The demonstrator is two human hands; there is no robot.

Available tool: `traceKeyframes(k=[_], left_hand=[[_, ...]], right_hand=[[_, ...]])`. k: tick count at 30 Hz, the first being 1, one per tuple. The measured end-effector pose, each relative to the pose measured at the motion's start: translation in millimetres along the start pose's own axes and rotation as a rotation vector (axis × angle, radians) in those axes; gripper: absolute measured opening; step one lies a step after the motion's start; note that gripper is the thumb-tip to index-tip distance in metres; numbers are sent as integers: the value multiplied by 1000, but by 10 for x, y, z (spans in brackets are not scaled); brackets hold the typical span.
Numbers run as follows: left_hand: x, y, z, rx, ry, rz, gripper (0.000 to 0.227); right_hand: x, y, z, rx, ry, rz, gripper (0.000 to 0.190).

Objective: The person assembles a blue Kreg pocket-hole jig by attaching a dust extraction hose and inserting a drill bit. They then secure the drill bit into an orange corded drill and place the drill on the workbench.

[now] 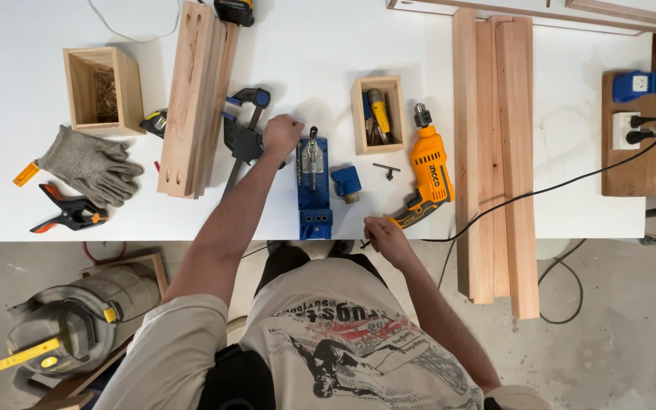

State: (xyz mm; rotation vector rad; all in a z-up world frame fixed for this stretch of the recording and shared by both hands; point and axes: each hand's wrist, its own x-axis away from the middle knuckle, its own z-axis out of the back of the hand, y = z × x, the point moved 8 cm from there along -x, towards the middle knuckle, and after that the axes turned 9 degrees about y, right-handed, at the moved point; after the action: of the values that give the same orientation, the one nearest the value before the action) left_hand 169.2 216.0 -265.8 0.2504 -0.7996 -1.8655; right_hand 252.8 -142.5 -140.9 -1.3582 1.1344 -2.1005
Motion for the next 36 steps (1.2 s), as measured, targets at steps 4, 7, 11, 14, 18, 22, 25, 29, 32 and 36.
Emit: traceKeyframes(k=[4,7,11,14,18,22,25,29,32,36], left_hand=[[53,28,112,39,-23,27,31],[22,-9,55,88,-39,21,31],[2,-11,57,125,-28,24,32],[32,18,73,139,-36,23,35],[36,7,84,120,-32,18,33],[-15,-102,-24,76,-57,15,31],[-97,-210,-132,56,-39,-7,33],[67,-56,81,57,48,-99,35],[507,158,500,-48,254,-262,27],[907,-62,547,-333,311,-477,34]], right_hand=[[-22,15,-2,-25,-7,2,44],[-34,-28,3,0,-5,23,43],[15,-154,-22,-13,-16,19,42],[24,-179,-38,-30,-28,34,43],[56,-248,-33,-39,-24,45,42],[44,-163,-28,-46,-26,37,43],[13,-109,-22,-31,-26,46,44],[35,-151,-24,1,-23,36,44],[33,-213,-11,20,-18,28,40],[-68,-284,71,13,69,-47,29]])
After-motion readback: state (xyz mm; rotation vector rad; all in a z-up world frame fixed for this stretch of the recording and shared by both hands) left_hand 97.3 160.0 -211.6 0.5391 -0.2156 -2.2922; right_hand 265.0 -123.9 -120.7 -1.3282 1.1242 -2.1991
